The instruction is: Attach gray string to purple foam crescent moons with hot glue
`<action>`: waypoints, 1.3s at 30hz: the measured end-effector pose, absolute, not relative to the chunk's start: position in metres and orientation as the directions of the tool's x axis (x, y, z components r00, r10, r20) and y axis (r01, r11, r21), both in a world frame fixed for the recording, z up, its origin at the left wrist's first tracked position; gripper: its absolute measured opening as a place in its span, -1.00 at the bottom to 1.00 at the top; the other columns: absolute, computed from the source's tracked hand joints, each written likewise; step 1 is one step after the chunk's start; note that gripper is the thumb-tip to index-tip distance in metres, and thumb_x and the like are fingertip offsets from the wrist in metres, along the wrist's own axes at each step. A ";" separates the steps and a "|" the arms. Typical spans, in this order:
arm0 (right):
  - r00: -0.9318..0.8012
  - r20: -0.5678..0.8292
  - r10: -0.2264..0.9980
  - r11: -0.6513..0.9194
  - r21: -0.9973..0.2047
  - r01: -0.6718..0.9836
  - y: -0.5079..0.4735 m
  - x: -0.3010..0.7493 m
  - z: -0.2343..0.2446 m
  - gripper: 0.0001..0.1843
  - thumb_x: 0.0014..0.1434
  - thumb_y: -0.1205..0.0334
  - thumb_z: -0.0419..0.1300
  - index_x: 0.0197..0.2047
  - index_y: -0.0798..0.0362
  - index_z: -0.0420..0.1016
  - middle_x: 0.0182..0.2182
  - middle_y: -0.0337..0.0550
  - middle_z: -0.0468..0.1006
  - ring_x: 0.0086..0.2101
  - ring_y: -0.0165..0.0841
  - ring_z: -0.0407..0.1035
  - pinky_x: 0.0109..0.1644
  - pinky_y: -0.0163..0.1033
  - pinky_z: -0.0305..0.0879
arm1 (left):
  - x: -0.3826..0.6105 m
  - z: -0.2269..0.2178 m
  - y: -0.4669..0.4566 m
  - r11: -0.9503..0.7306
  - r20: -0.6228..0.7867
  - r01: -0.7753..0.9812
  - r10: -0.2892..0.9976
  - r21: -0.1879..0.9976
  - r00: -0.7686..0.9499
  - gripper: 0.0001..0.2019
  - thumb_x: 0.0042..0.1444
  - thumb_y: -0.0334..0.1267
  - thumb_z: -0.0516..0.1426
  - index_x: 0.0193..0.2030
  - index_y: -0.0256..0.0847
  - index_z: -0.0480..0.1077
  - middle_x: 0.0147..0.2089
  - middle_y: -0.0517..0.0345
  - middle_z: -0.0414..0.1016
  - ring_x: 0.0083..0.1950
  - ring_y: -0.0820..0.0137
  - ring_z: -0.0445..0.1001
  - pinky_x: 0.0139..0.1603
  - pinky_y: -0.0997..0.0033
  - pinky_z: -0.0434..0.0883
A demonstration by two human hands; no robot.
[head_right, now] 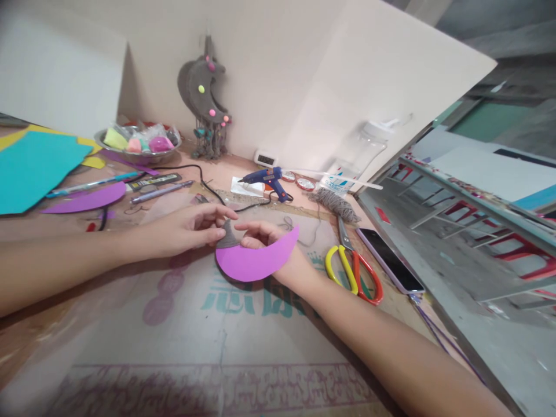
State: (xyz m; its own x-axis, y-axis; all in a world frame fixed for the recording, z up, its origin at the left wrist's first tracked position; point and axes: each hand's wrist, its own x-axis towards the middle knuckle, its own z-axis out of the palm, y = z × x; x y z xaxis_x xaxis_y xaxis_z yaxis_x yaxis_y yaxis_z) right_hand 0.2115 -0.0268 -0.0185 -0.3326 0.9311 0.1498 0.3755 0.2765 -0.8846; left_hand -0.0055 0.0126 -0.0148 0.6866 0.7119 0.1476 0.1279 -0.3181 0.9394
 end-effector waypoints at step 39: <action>-0.260 0.154 0.953 0.263 -0.845 0.466 -0.022 0.211 -0.022 -0.79 0.11 0.06 0.19 -0.37 0.04 0.47 -0.43 -0.22 0.52 -0.42 -0.41 0.39 -0.36 -0.30 0.29 | -0.008 -0.002 0.012 -0.385 0.079 0.280 0.698 0.879 0.711 -0.74 0.13 -0.14 0.05 -0.49 -0.23 0.22 -0.54 0.31 0.18 -0.52 0.55 0.14 -0.49 0.54 0.11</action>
State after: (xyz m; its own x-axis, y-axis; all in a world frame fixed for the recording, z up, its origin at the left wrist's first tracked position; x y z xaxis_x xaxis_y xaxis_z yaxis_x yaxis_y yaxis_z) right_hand 0.2114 -0.0224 -0.0221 -0.2600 0.9533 0.1535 0.4658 0.2631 -0.8449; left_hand -0.0080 0.0123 -0.0015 0.7114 0.6983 0.0792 0.2804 -0.3855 0.8791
